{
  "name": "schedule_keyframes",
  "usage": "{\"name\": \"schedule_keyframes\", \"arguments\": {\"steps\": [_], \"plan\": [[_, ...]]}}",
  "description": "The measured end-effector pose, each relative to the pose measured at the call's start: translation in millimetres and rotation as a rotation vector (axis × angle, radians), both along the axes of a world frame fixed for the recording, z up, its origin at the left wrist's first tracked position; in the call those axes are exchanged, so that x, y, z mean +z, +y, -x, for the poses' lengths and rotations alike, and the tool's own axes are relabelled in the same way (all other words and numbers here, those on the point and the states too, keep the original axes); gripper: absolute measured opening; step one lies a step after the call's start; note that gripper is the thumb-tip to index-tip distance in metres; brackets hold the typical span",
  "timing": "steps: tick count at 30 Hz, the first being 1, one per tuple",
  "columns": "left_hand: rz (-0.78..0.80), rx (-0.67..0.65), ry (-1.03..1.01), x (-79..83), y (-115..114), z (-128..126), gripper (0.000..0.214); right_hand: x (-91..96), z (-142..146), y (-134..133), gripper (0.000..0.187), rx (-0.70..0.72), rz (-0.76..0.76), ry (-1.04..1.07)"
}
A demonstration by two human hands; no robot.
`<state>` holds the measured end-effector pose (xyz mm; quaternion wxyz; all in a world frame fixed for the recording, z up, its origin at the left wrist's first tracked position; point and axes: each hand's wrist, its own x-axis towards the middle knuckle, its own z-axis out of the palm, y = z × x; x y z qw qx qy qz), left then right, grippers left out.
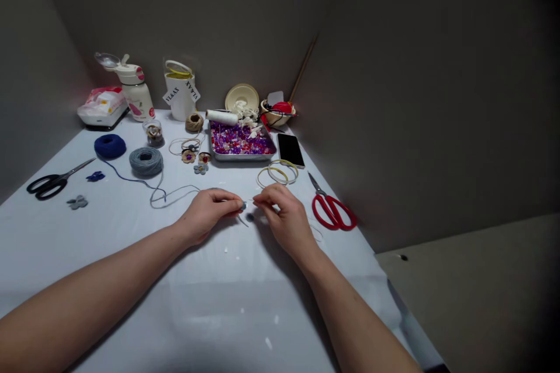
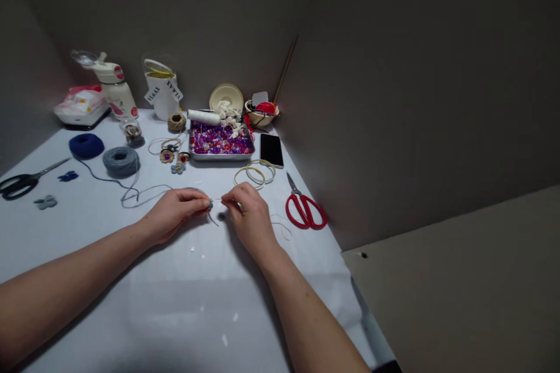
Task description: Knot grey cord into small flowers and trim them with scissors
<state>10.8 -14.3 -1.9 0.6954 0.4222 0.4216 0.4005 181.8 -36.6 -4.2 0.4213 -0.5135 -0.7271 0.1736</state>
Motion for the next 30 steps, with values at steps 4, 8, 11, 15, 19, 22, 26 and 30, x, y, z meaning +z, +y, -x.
{"name": "schedule_keyframes", "arguments": {"steps": [4, 8, 11, 15, 19, 22, 26, 30], "plan": [[0.02, 0.004, -0.019, 0.0, 0.2, 0.8, 0.011, -1.6, -1.4, 0.8, 0.013, -0.022, -0.02, -0.039], [0.028, 0.003, -0.039, 0.0, 0.0, 1.4, 0.012, -2.3, -1.8, 0.3, 0.016, -0.023, -0.032, -0.12], [0.025, 0.005, -0.054, -0.1, -0.3, 1.5, 0.014, -1.3, -1.4, -0.4, 0.017, -0.023, -0.029, -0.154], [0.024, -0.006, -0.059, 0.0, -0.4, 1.5, 0.016, -1.6, -1.0, -0.4, 0.018, -0.021, -0.035, -0.155], [0.042, -0.016, -0.064, -0.2, 0.0, 2.1, 0.016, -3.6, -0.8, -0.2, 0.019, -0.007, -0.049, -0.112], [0.055, -0.03, -0.08, -0.1, 0.0, 2.6, 0.014, -4.6, -0.8, 0.0, 0.018, 0.005, -0.039, -0.084], [0.065, -0.042, -0.092, 1.0, -0.7, 2.8, 0.013, -5.6, -1.0, 0.7, 0.017, 0.014, -0.022, -0.061], [0.072, -0.057, -0.087, 0.5, -0.5, 2.9, 0.013, -6.3, -0.6, 1.1, 0.015, 0.022, -0.012, -0.041]]}}
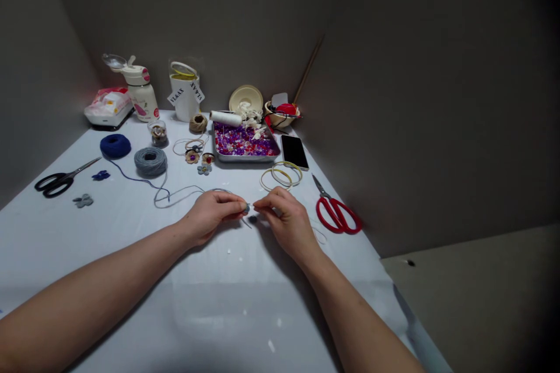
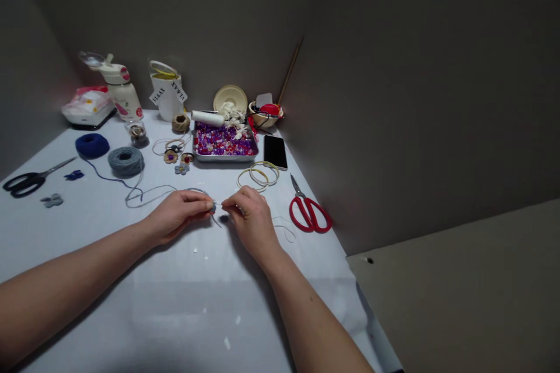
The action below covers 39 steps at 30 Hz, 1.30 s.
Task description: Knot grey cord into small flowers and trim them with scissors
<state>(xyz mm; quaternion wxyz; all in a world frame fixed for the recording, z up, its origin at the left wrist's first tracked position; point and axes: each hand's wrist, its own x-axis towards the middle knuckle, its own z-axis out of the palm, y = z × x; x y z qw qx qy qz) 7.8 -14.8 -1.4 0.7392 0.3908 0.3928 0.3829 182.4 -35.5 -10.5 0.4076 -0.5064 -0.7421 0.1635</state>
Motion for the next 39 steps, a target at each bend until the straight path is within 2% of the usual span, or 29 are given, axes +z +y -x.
{"name": "schedule_keyframes", "arguments": {"steps": [17, 39], "plan": [[0.027, -0.049, -0.003, -6.2, 1.8, 2.8, 0.015, 0.6, -1.4, 1.3, 0.019, 0.047, 0.017, 0.007], [0.05, -0.041, -0.01, -3.1, 1.1, 3.1, 0.015, 1.8, -1.0, 0.8, 0.018, 0.045, 0.029, 0.005]]}}
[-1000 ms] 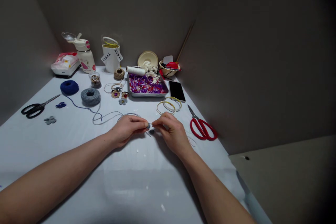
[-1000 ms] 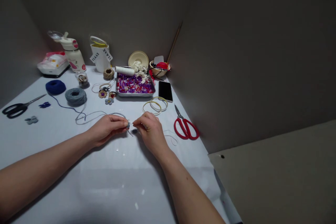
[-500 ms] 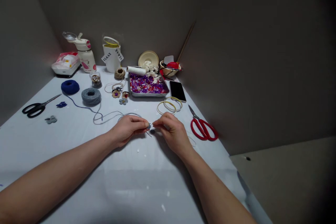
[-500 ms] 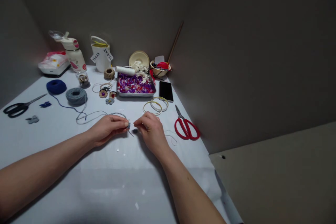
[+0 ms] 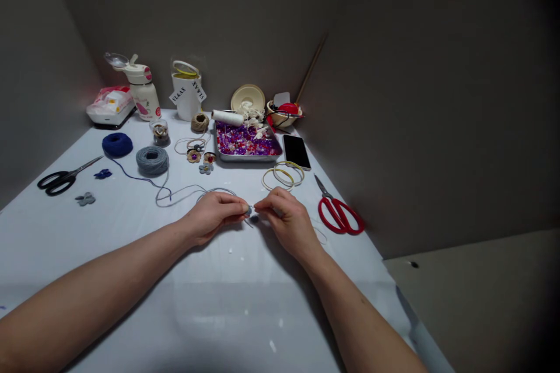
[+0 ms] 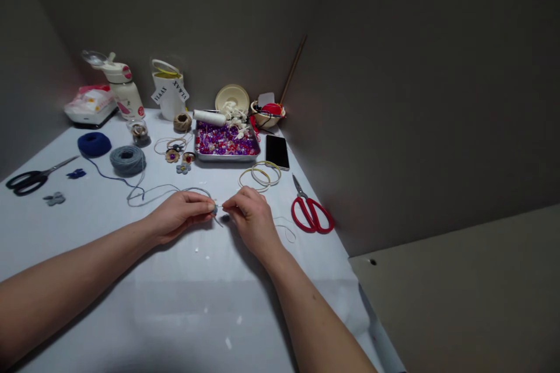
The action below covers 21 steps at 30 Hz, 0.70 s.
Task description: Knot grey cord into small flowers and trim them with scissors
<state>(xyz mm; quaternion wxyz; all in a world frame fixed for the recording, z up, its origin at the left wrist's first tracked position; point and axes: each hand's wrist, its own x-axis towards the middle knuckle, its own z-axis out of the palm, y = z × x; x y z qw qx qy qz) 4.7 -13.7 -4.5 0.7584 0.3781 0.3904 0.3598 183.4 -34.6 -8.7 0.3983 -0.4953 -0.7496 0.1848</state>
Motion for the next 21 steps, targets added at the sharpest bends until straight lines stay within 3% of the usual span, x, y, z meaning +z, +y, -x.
{"name": "schedule_keyframes", "arguments": {"steps": [15, 21], "plan": [[-0.007, -0.013, -0.008, -0.4, -0.6, 0.8, 0.015, -0.5, 0.4, 0.2, 0.018, -0.001, 0.002, 0.004], [0.0, -0.027, -0.041, -2.3, -0.1, 0.9, 0.016, 0.5, 2.2, -0.5, 0.013, 0.038, 0.04, 0.115]]}}
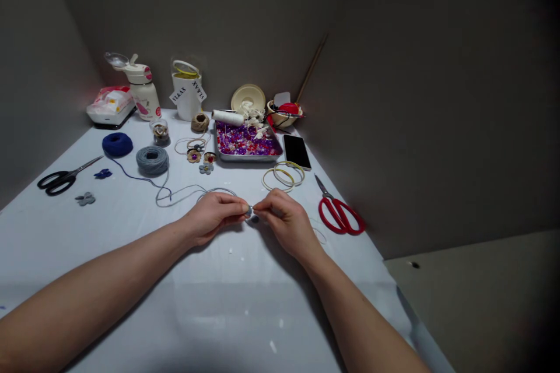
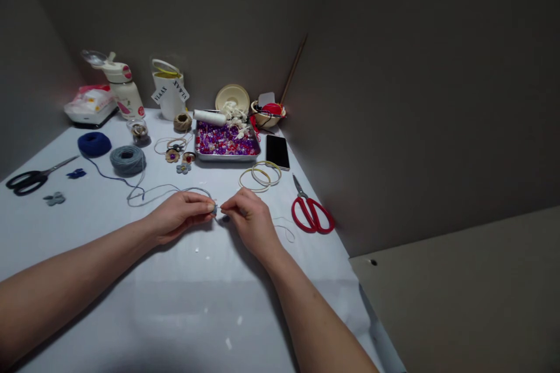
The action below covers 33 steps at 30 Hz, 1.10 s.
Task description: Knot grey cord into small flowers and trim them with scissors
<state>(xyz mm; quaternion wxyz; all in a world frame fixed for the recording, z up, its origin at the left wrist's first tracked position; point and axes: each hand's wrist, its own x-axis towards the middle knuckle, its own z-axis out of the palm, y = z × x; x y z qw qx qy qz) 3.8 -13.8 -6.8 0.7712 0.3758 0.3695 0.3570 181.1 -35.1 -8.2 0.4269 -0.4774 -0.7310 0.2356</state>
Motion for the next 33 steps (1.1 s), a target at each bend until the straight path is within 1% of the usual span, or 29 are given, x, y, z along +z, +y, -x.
{"name": "schedule_keyframes", "arguments": {"steps": [6, 12, 17, 22, 26, 30, 32, 33], "plan": [[-0.039, -0.021, 0.005, -0.2, -1.7, -0.3, 0.016, 0.3, 2.0, -1.0, 0.011, 0.029, 0.037, 0.057], [-0.081, -0.003, 0.038, 3.5, -2.8, -2.2, 0.015, 0.2, 2.6, -1.5, 0.008, 0.018, 0.06, 0.078], [-0.087, 0.015, 0.055, 4.1, -2.8, -2.8, 0.012, 2.9, -1.5, 0.1, 0.006, 0.045, 0.126, 0.052], [-0.115, 0.016, 0.086, 5.1, -3.3, -3.1, 0.009, 7.0, -1.5, -1.2, 0.009, 0.059, 0.128, 0.035], [-0.204, 0.023, 0.134, 2.3, -3.0, -3.2, 0.007, 6.1, 2.9, -3.9, 0.009, 0.04, 0.144, 0.036], [-0.273, 0.043, 0.189, -0.9, -2.6, -3.9, 0.006, 1.1, 4.0, -5.0, 0.004, 0.017, 0.174, 0.108], [-0.282, 0.05, 0.198, -1.4, -2.6, -4.7, 0.007, 0.7, 3.5, -5.7, 0.009, 0.0, 0.142, 0.101], [-0.28, 0.056, 0.2, -1.3, -2.6, -5.2, 0.007, 1.5, 3.3, -6.3, 0.011, -0.009, 0.094, 0.069]]}}
